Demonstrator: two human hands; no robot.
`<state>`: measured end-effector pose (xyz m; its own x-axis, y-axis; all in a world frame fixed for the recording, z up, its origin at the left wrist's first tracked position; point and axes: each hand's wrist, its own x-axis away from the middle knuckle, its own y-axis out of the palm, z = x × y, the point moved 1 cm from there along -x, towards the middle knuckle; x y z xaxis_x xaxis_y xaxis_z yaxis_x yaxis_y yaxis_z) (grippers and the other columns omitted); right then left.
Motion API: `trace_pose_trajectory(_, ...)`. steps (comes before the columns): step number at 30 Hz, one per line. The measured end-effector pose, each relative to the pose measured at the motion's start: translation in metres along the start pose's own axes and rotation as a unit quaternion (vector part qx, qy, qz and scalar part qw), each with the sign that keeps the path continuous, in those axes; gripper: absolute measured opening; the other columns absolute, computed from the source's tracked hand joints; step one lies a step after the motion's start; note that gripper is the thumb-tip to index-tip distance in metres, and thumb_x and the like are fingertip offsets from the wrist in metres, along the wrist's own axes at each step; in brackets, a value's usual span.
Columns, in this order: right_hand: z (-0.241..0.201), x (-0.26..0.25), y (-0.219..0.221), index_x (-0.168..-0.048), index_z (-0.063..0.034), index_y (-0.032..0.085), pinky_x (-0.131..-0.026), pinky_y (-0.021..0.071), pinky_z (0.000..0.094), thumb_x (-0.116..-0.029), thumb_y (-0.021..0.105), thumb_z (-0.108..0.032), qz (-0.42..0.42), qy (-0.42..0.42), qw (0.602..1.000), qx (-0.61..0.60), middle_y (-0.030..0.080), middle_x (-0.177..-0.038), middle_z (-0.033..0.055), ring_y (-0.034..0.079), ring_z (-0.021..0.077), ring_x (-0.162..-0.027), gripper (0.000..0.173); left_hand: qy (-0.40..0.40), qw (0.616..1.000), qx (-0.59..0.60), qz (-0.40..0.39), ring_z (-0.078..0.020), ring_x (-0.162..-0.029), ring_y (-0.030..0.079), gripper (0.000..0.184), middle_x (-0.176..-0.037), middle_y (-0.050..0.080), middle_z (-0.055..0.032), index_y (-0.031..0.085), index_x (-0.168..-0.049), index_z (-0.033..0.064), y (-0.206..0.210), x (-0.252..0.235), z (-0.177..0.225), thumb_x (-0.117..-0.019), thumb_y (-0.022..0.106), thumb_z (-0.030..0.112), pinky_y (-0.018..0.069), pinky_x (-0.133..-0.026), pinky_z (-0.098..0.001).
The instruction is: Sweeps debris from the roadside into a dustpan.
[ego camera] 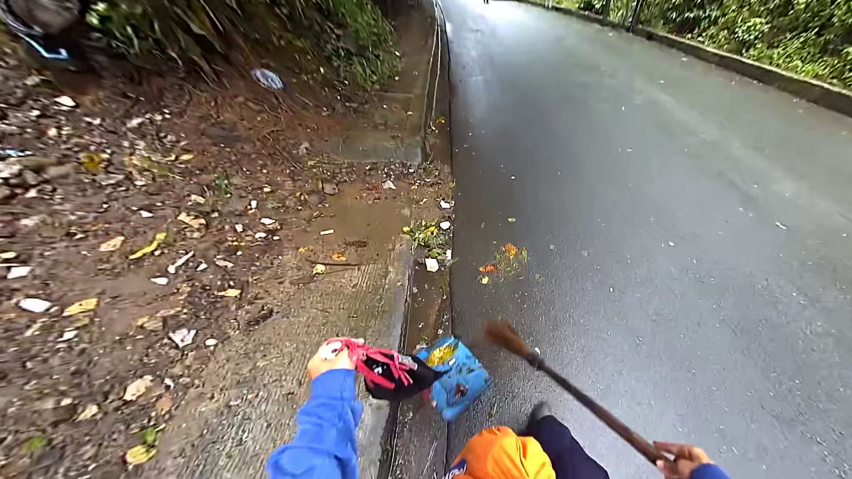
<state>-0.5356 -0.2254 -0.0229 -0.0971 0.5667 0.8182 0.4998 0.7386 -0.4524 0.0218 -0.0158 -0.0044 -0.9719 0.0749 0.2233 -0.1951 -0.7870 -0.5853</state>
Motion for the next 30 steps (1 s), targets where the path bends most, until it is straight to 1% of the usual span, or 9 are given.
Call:
trace_pose_trajectory(5,-0.074,-0.101,-0.096,-0.145,-0.0024,0.056,-0.085,0.0537,0.0504,-0.1002,0.067,-0.009,0.104,0.008,0.994,0.038,0.067,-0.122,0.0261,0.067,0.0341,-0.098,0.047,0.008,0.998,0.051,0.035,-0.0328,-0.117,0.063,0.03,-0.126,0.065,-0.0275,0.063,-0.125,-0.008,0.066,-0.057,0.057,-0.0971,0.064,0.002,0.0466,-0.104,-0.0458)
trace_pose_trajectory(8,-0.116,-0.196,-0.149,-0.137,-0.0013,0.064,-0.103,0.0482,0.0589,-0.0993,0.068,-0.012,0.145,0.015,0.983,0.114,0.066,-0.129,0.0288,0.065,0.0424,-0.118,0.039,0.019,0.998,0.048,0.031,-0.0333,-0.115,0.064,0.027,-0.123,0.066,-0.0268,0.065,-0.123,-0.0068,0.11,-0.098,0.092,-0.0965,0.064,0.001,0.0471,-0.103,-0.0477)
trace_pose_trajectory(11,-0.18,-0.269,-0.148,-0.129,-0.004,0.069,-0.106,0.0463,0.0633,-0.1002,0.064,-0.024,0.168,0.072,0.964,0.194,0.066,-0.132,0.0262,0.061,0.0418,-0.128,0.035,0.02,0.999,0.02,0.031,-0.0318,-0.115,0.063,0.027,-0.123,0.066,-0.0269,0.065,-0.121,-0.0074,0.15,-0.125,0.135,-0.095,0.064,-0.002,0.0457,-0.105,-0.0459)
trace_pose_trajectory(13,-0.239,-0.288,-0.113,-0.126,-0.005,0.069,-0.103,0.0482,0.0647,-0.0987,0.063,-0.028,0.162,0.087,0.957,0.224,0.068,-0.13,0.0243,0.062,0.0409,-0.127,0.036,0.027,0.999,0.001,0.033,-0.0317,-0.116,0.062,0.028,-0.123,0.065,-0.0272,0.065,-0.121,-0.0071,0.173,-0.152,0.163,-0.0931,0.065,-0.004,0.0455,-0.104,-0.0459)
trace_pose_trajectory(16,-0.313,-0.306,-0.061,-0.134,-0.0094,0.067,-0.106,0.0468,0.064,-0.0992,0.063,-0.029,0.004,0.057,0.949,0.309,0.066,-0.136,0.0198,0.06,0.0382,-0.131,0.04,0.053,0.998,0.003,0.027,-0.0299,-0.108,0.066,0.027,-0.117,0.068,-0.0262,0.064,-0.118,-0.009,0.202,-0.185,0.201,-0.0907,0.065,-0.009,0.0495,-0.1,-0.0451)
trace_pose_trajectory(19,-0.349,-0.34,-0.064,-0.142,-0.008,0.062,-0.115,0.0417,0.0574,-0.1008,0.064,-0.023,-0.093,0.004,0.959,0.268,0.061,-0.143,0.0212,0.057,0.0363,-0.136,0.044,0.065,0.998,-0.012,0.01,-0.031,-0.112,0.065,0.028,-0.119,0.067,-0.027,0.064,-0.119,-0.0095,0.238,-0.218,0.23,-0.0908,0.065,-0.008,0.0473,-0.103,-0.0449)
trace_pose_trajectory(22,-0.386,-0.341,-0.109,-0.145,-0.0037,0.057,-0.105,0.0486,0.0532,-0.1012,0.066,-0.015,-0.084,-0.016,0.984,0.154,0.064,-0.135,0.0254,0.064,0.0378,-0.121,0.047,0.097,0.995,-0.012,0.004,-0.0311,-0.107,0.065,0.031,-0.115,0.067,-0.0278,0.064,-0.117,-0.0102,0.272,-0.27,0.235,-0.0864,0.066,-0.009,0.0489,-0.099,-0.0464)
trace_pose_trajectory(26,-0.408,-0.33,-0.171,-0.149,-0.0093,0.055,-0.098,0.0507,0.0583,-0.1009,0.067,-0.017,-0.037,-0.009,0.987,0.158,0.066,-0.132,0.0249,0.066,0.0402,-0.115,0.05,0.11,0.991,-0.054,-0.045,-0.0353,-0.113,0.065,0.028,-0.119,0.067,-0.0286,0.064,-0.118,-0.0096,0.307,-0.327,0.262,-0.0901,0.065,-0.006,0.0468,-0.103,-0.0505)
trace_pose_trajectory(30,-0.424,-0.337,-0.184,-0.145,-0.0128,0.061,-0.109,0.0433,0.0668,-0.1001,0.066,-0.024,0.048,0.055,0.97,0.232,0.065,-0.136,0.0253,0.061,0.0442,-0.129,0.046,0.104,0.99,-0.052,-0.081,-0.0351,-0.118,0.062,0.029,-0.122,0.065,-0.0295,0.064,-0.121,-0.0096,0.343,-0.37,0.3,-0.0921,0.063,-0.008,0.0445,-0.107,-0.0474)
